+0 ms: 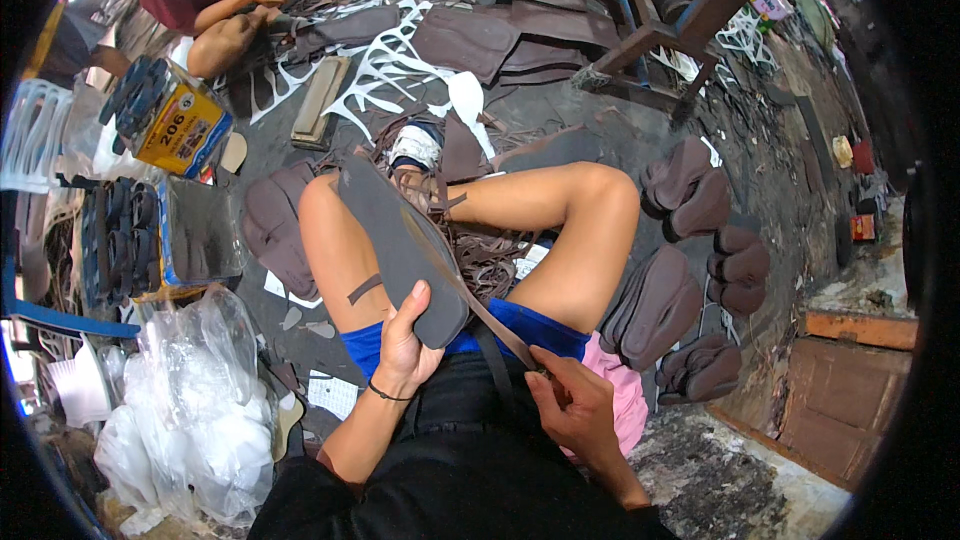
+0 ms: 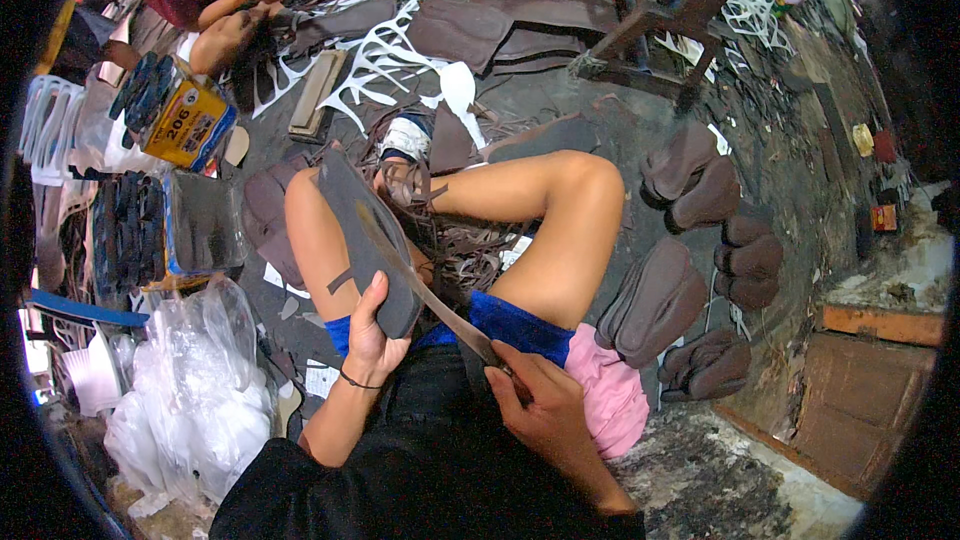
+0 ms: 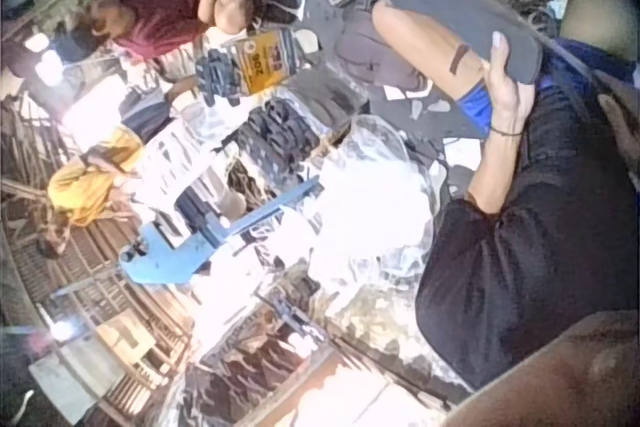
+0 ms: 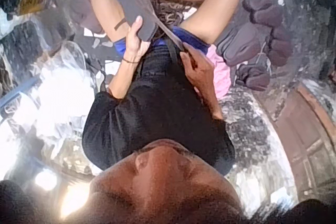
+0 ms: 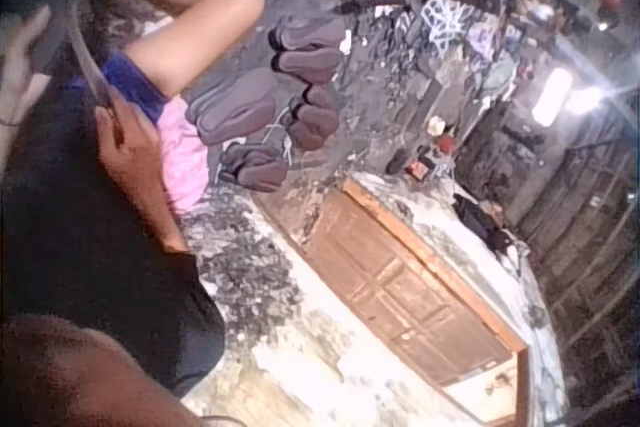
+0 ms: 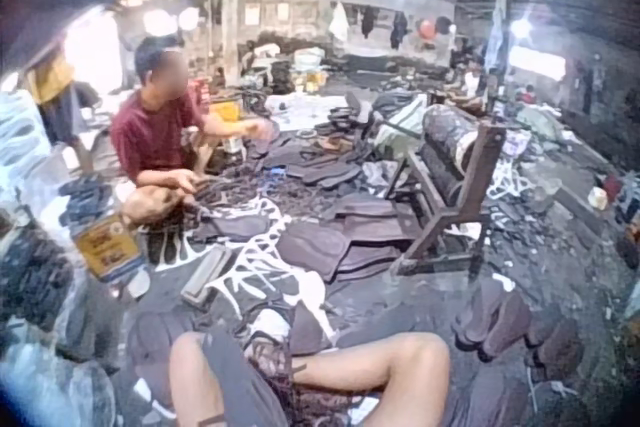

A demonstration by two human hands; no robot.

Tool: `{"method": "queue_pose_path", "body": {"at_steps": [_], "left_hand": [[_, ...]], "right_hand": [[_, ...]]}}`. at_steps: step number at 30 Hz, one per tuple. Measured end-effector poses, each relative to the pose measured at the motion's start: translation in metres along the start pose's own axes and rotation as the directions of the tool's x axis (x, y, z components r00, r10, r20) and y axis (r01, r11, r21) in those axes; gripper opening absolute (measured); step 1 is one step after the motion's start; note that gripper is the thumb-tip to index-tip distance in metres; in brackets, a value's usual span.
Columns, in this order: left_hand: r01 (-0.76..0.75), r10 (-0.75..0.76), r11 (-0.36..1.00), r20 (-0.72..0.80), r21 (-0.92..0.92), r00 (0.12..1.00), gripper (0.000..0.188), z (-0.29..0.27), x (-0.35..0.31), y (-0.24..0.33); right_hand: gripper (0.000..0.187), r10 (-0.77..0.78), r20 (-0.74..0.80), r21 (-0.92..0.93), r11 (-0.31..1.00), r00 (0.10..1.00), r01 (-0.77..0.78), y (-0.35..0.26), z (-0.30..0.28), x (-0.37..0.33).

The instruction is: The person sits on the floor and uses a knife to trim the edges of dark shoe insoles. They hold the insole in one hand and carefully cut along the perimeter, then place the finished insole aside and pick up another to repeat the process.

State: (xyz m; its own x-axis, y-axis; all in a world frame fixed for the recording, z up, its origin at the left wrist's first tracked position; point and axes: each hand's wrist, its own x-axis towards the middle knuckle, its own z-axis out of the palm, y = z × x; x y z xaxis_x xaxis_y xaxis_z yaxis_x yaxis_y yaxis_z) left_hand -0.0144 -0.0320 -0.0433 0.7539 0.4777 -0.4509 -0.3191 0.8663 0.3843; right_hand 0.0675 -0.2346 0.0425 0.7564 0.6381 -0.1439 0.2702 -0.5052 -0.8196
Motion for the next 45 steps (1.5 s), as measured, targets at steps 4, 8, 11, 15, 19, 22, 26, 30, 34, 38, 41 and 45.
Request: {"method": "queue_pose_path", "body": {"at_steps": [4, 8, 11, 15, 19, 22, 26, 30, 34, 38, 41, 45], "left_hand": [[0.020, -0.020, 0.999, 0.007, 0.048, 1.000, 0.035, -0.011, -0.012, -0.001], [0.017, -0.015, 0.997, -0.014, 0.078, 1.000, 0.036, -0.019, -0.018, 0.000], [0.022, -0.019, 0.997, -0.048, 0.078, 0.999, 0.037, -0.027, -0.017, 0.004], [0.001, 0.003, 0.998, -0.052, 0.064, 0.999, 0.036, -0.022, -0.019, 0.004], [-0.013, 0.014, 1.000, -0.049, 0.004, 0.999, 0.039, -0.029, -0.017, 0.006], [0.009, -0.012, 0.998, -0.045, -0.061, 0.999, 0.041, -0.036, -0.019, 0.008], [0.081, -0.081, 0.997, -0.012, 0.001, 0.997, 0.042, -0.049, -0.023, 0.007], [0.100, -0.101, 0.994, 0.006, 0.052, 0.995, 0.044, -0.059, -0.029, 0.010], [0.098, -0.092, 0.992, -0.086, 0.073, 0.992, 0.045, -0.060, -0.028, 0.012], [0.129, -0.127, 0.990, 0.040, -0.049, 0.991, 0.044, -0.070, -0.027, 0.011], [0.145, -0.142, 0.986, 0.043, -0.076, 0.989, 0.044, -0.076, -0.028, 0.009], [0.144, -0.141, 0.989, 0.057, -0.044, 0.988, 0.045, -0.075, -0.028, 0.010]], "right_hand": [[0.027, -0.052, 0.012, 0.000, 0.999, 0.999, 0.052, -0.004, 0.013, 0.018], [0.026, -0.100, 0.034, -0.005, 0.995, 0.994, 0.100, -0.011, 0.027, 0.039], [0.025, -0.157, -0.002, 0.038, 0.987, 0.988, 0.156, -0.013, 0.040, 0.055], [0.025, -0.219, -0.008, -0.010, 0.976, 0.976, 0.219, -0.025, 0.047, 0.068], [0.026, -0.235, 0.009, -0.048, 0.971, 0.972, 0.236, -0.019, 0.045, 0.060], [0.026, -0.198, 0.009, -0.029, 0.980, 0.980, 0.198, 0.002, 0.030, 0.029], [0.026, -0.131, 0.073, -0.057, 0.989, 0.989, 0.136, 0.003, 0.024, 0.034], [0.027, -0.166, 0.132, -0.014, 0.985, 0.977, 0.170, 0.000, 0.037, 0.067], [0.028, -0.196, 0.117, 0.021, 0.981, 0.974, 0.195, 0.007, 0.060, 0.090], [0.028, -0.311, -0.005, -0.029, 0.950, 0.950, 0.311, 0.010, 0.087, 0.118], [0.028, -0.337, -0.082, -0.049, 0.941, 0.938, 0.334, 0.011, 0.107, 0.139], [0.028, -0.331, -0.105, -0.024, 0.944, 0.938, 0.330, 0.002, 0.120, 0.162]]}}
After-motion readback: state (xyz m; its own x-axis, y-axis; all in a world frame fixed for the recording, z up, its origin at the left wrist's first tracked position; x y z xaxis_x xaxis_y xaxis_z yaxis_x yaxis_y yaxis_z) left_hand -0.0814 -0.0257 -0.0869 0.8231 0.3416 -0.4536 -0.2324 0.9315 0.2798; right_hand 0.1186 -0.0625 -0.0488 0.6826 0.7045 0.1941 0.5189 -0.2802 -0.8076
